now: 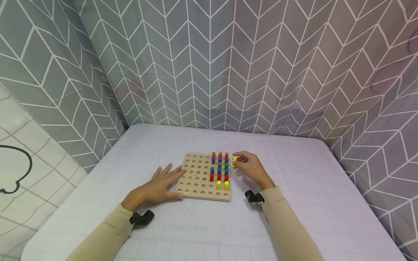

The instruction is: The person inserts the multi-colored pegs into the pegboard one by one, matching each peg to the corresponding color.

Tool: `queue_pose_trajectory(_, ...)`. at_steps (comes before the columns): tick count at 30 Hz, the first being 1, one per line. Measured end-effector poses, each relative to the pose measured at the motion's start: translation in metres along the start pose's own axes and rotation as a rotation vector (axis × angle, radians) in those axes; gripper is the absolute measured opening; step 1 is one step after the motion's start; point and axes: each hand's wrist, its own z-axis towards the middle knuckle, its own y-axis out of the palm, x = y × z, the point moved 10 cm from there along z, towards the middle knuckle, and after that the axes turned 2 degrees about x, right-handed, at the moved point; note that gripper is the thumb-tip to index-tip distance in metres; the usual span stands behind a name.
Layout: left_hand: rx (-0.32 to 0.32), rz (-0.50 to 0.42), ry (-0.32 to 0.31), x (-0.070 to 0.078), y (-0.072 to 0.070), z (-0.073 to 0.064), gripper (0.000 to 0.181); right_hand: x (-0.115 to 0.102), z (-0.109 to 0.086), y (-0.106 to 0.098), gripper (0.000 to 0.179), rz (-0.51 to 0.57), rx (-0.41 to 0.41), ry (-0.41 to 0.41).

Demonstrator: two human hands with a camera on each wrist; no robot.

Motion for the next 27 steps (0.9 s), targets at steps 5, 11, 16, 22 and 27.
queue_pose_trajectory(5,0.021,-0.015,0.029,0.002,-0.001,0.0,0.102,-0.01,-0.008,0.005,0.039,0.04,-0.031,-0.027)
queue_pose_trajectory(11,0.019,-0.017,0.023,0.0,-0.001,0.0,0.103,-0.023,-0.014,0.013,0.04,0.057,-0.067,-0.056)
queue_pose_trajectory(16,0.024,-0.022,0.031,0.002,-0.002,0.0,0.103,-0.03,-0.016,0.015,0.04,0.037,-0.066,-0.082)
queue_pose_trajectory(22,0.027,-0.017,0.034,0.003,-0.003,0.0,0.102,-0.036,-0.016,0.016,0.04,0.03,-0.061,-0.108)
queue_pose_trajectory(27,0.023,-0.026,0.031,0.002,-0.003,0.0,0.102,-0.042,-0.018,0.018,0.038,0.049,-0.064,-0.119)
